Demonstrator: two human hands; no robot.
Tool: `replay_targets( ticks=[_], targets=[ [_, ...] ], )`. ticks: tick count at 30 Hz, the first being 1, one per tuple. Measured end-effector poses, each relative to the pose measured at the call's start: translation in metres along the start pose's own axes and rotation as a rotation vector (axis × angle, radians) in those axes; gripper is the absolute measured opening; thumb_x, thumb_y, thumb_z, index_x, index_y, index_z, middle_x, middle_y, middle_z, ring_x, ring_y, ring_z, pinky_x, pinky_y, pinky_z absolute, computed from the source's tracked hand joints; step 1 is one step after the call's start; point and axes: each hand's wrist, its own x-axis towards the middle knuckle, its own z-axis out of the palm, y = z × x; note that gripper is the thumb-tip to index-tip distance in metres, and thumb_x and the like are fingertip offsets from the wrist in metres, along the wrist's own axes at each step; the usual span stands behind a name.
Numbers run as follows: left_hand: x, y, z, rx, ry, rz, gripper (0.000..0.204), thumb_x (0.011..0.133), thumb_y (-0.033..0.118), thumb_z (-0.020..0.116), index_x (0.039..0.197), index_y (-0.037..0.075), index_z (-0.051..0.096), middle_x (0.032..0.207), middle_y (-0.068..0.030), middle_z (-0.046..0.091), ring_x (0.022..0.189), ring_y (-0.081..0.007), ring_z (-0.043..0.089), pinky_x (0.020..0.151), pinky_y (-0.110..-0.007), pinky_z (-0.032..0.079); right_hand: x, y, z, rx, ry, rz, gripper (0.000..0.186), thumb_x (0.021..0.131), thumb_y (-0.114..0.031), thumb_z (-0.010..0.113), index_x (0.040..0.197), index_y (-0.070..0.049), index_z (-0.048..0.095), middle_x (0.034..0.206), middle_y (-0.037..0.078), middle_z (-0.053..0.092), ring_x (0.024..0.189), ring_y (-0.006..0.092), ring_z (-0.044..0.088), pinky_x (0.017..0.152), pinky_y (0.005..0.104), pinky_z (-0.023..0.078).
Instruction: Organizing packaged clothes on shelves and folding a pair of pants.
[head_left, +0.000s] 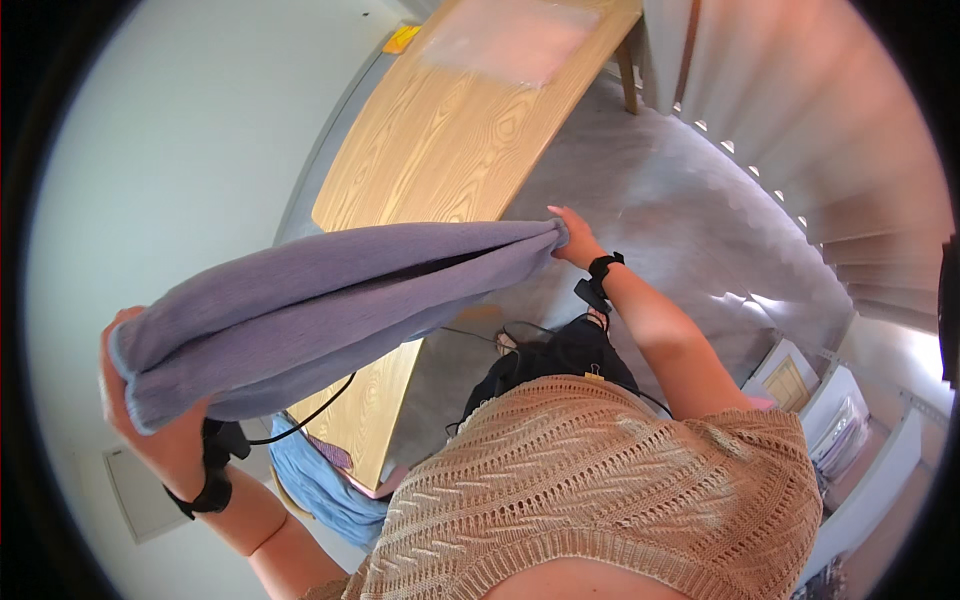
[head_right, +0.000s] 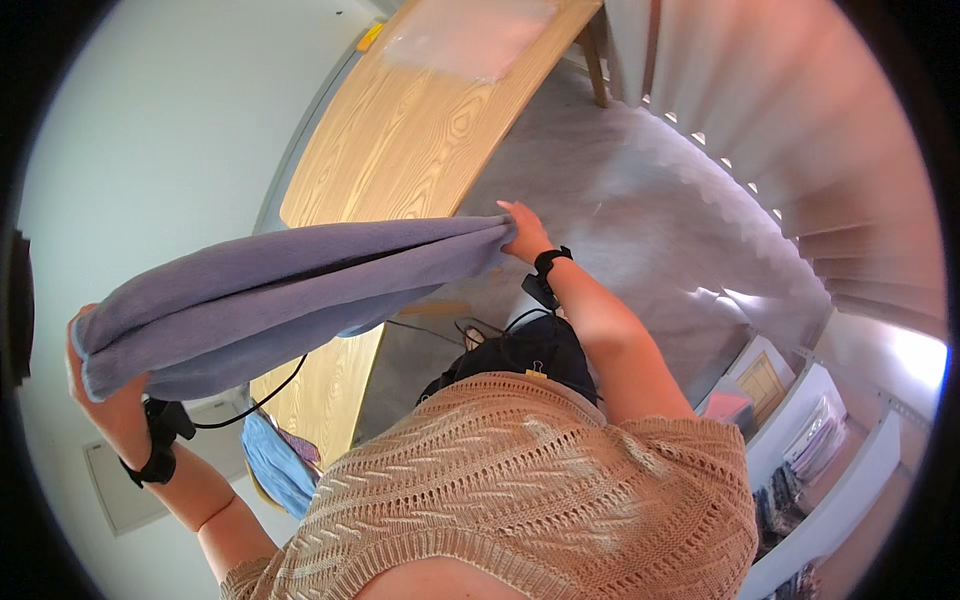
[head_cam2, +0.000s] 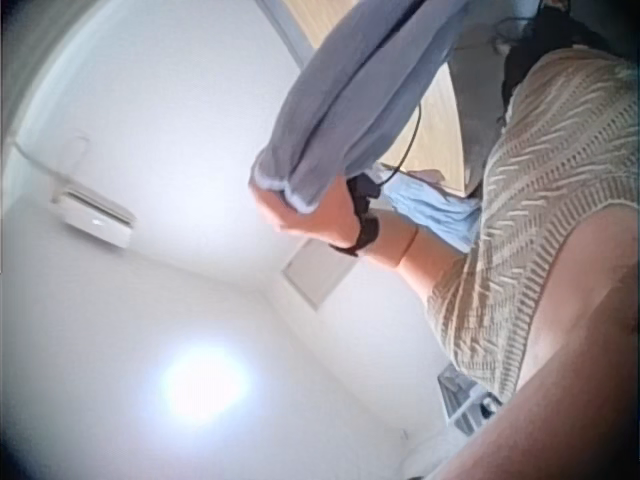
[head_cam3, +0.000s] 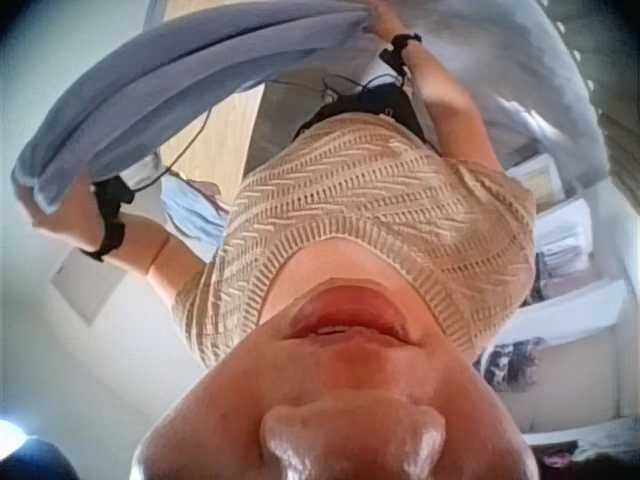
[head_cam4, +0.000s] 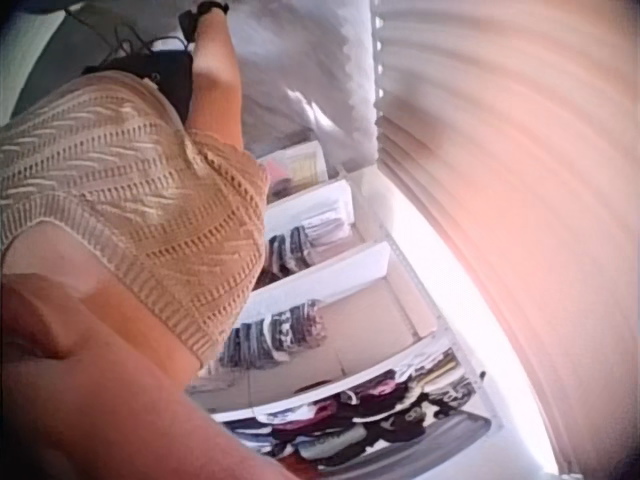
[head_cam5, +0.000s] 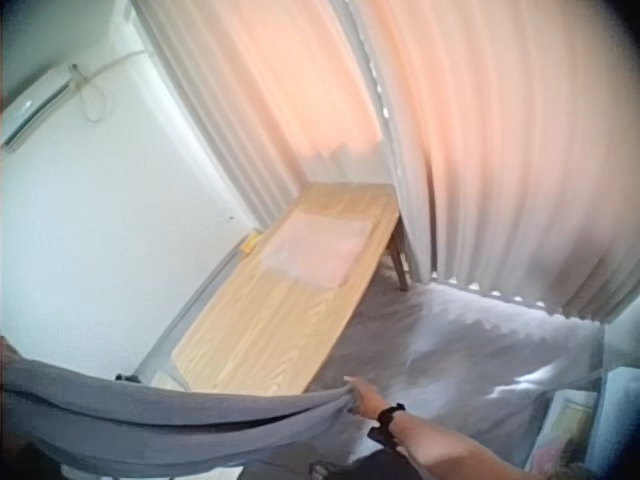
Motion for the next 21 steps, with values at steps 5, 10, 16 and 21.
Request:
replay_targets(
  ticks=[5, 10, 16, 21],
  targets=[
    [-0.007, -0.068, -0.035, -0.276, 0.213, -0.174, 0.045, 0.074, 0.010, 0.071, 0.114, -0.002, 0.054, 0.104, -0.0104, 0.061, 0.094, -0.0187, 0.058, 0.084, -0.030, 0.046, 0.004, 0.037, 0.009, -0.229, -0.105, -0.029, 0.040, 0.067, -0.007, 0.071, 0.105, -0.013, 0.062, 0.116, 0.012, 0.058, 0.110, 0.0299, 0.052, 0.092, 0.0380, 0.042],
    [-0.013, -0.099, -0.033, -0.164, 0.182, -0.292, 0.035, 0.082, 0.015, 0.067, 0.111, -0.001, 0.058, 0.105, -0.0102, 0.061, 0.096, -0.0186, 0.056, 0.086, -0.030, 0.043, 0.003, 0.025, -0.031, 0.121, 0.145, 0.086, 0.023, 0.074, -0.007, 0.064, 0.097, -0.007, 0.063, 0.092, 0.013, 0.066, 0.087, 0.0255, 0.062, 0.078, 0.0321, 0.047],
    [-0.085, -0.173, -0.012, -0.367, 0.223, -0.499, 0.028, 0.083, 0.011, 0.065, 0.107, -0.003, 0.061, 0.103, -0.0065, 0.062, 0.094, -0.0138, 0.057, 0.085, -0.025, 0.043, -0.006, -0.040, -0.135, -0.094, 0.384, -0.026, 0.022, 0.075, -0.006, 0.064, 0.096, -0.002, 0.061, 0.090, 0.013, 0.065, 0.085, 0.0223, 0.062, 0.078, 0.0306, 0.046],
    [-0.165, -0.189, 0.029, -0.365, 0.168, -0.713, 0.025, 0.086, 0.015, 0.062, 0.106, 0.000, 0.061, 0.101, -0.0042, 0.063, 0.094, -0.0134, 0.055, 0.084, -0.027, 0.043, -0.006, -0.054, -0.163, -0.359, 0.456, -0.308, 0.021, 0.074, -0.015, 0.070, 0.091, -0.006, 0.063, 0.085, 0.010, 0.064, 0.084, 0.0291, 0.059, 0.077, 0.0352, 0.045]
  ],
)
